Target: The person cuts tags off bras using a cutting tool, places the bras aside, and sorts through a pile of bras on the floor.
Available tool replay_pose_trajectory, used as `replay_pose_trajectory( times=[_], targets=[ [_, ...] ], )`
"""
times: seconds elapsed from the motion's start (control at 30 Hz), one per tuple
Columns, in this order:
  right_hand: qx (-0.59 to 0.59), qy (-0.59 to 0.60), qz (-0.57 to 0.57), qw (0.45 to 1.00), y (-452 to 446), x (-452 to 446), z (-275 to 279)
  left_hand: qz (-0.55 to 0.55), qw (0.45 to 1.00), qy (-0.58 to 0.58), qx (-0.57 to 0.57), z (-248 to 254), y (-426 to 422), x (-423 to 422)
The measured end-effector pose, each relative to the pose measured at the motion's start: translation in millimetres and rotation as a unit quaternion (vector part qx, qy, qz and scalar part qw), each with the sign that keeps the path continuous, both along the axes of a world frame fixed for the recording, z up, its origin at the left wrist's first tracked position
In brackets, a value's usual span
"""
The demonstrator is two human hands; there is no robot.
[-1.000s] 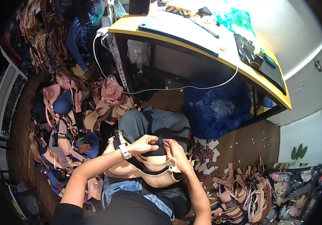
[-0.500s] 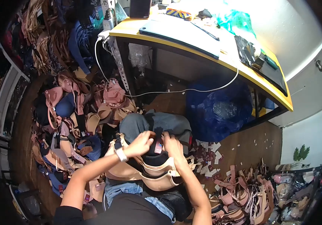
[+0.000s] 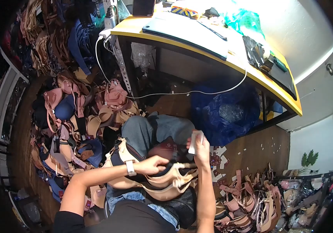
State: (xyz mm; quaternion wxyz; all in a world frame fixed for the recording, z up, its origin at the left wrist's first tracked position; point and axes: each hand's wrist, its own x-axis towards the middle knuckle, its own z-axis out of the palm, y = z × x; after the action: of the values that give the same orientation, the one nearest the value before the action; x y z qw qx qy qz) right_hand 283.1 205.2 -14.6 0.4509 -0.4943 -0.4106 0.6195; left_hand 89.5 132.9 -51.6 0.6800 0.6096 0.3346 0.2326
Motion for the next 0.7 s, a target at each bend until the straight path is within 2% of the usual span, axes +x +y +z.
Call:
replay_pose_trajectory(
  times=[0.03,0.07,0.1,0.13,0.17,0.23,0.3,0.33,0.37,0.43,0.5,0.53,0.6,0.63,0.67,0.7],
  targets=[
    [0.059,-0.091,0.003,0.994,5.8,-10.1,4.0,-0.014,0.993,0.076,0.092,15.5,-5.1,3.7],
    [0.113,-0.249,0.09,0.958,16.3,-15.8,-6.6,-0.021,0.995,0.06,0.081,22.8,-7.2,6.8],
    [0.216,-0.39,0.137,0.885,19.2,-24.1,-25.3,-0.025,0.996,0.043,0.073,28.5,-6.1,8.8],
    [0.211,-0.403,0.206,0.866,18.2,-36.9,-29.0,0.004,0.992,0.094,0.078,33.2,-1.7,6.9],
    [0.206,-0.415,0.275,0.843,17.2,-47.7,-31.8,0.088,0.988,0.109,0.062,15.5,3.7,3.2],
    [0.295,-0.47,0.248,0.794,8.0,-51.6,-53.5,0.275,0.916,0.2,0.213,-3.6,20.2,-13.6],
    [0.285,-0.465,0.258,0.797,-2.7,-47.5,-50.8,0.187,0.954,0.222,0.077,-47.1,45.2,-35.6],
    [0.287,-0.458,0.267,0.798,-10.8,-47.2,-34.3,0.053,0.969,0.161,-0.182,-16.2,59.7,-46.1],
    [0.291,-0.452,0.274,0.797,-14.6,-46.0,-22.4,0.08,0.954,0.117,-0.266,-32.7,63.3,-45.8],
    [0.258,-0.446,0.297,0.804,-23.2,-41.0,-10.9,0.143,0.974,0.131,-0.12,-20.3,56.4,-38.5],
    [0.267,-0.391,0.269,0.839,-24.4,-40.4,-19.9,0.144,0.973,0.103,-0.151,-8.5,50.2,-35.4],
    [0.266,-0.392,0.267,0.839,-24.3,-39.6,-19.9,0.131,0.973,0.045,-0.186,-4.8,47.7,-34.8],
    [0.097,-0.298,0.217,0.925,-26.1,-39.5,-17.8,0.128,0.965,-0.067,-0.218,-10.0,41.4,-33.5],
    [0.217,-0.291,0.15,0.92,-15.5,-34.6,-24.5,0.074,0.978,-0.083,-0.177,3.1,34.7,-31.3],
    [0.111,-0.436,0.068,0.89,-3.8,-22.2,-26.5,0.042,0.989,-0.085,-0.11,-14.1,23.0,-25.3],
    [0.119,-0.316,-0.037,0.941,6.5,-7.3,-28.3,0.011,0.995,-0.086,-0.039,-29.5,14.5,-19.9]
  ],
)
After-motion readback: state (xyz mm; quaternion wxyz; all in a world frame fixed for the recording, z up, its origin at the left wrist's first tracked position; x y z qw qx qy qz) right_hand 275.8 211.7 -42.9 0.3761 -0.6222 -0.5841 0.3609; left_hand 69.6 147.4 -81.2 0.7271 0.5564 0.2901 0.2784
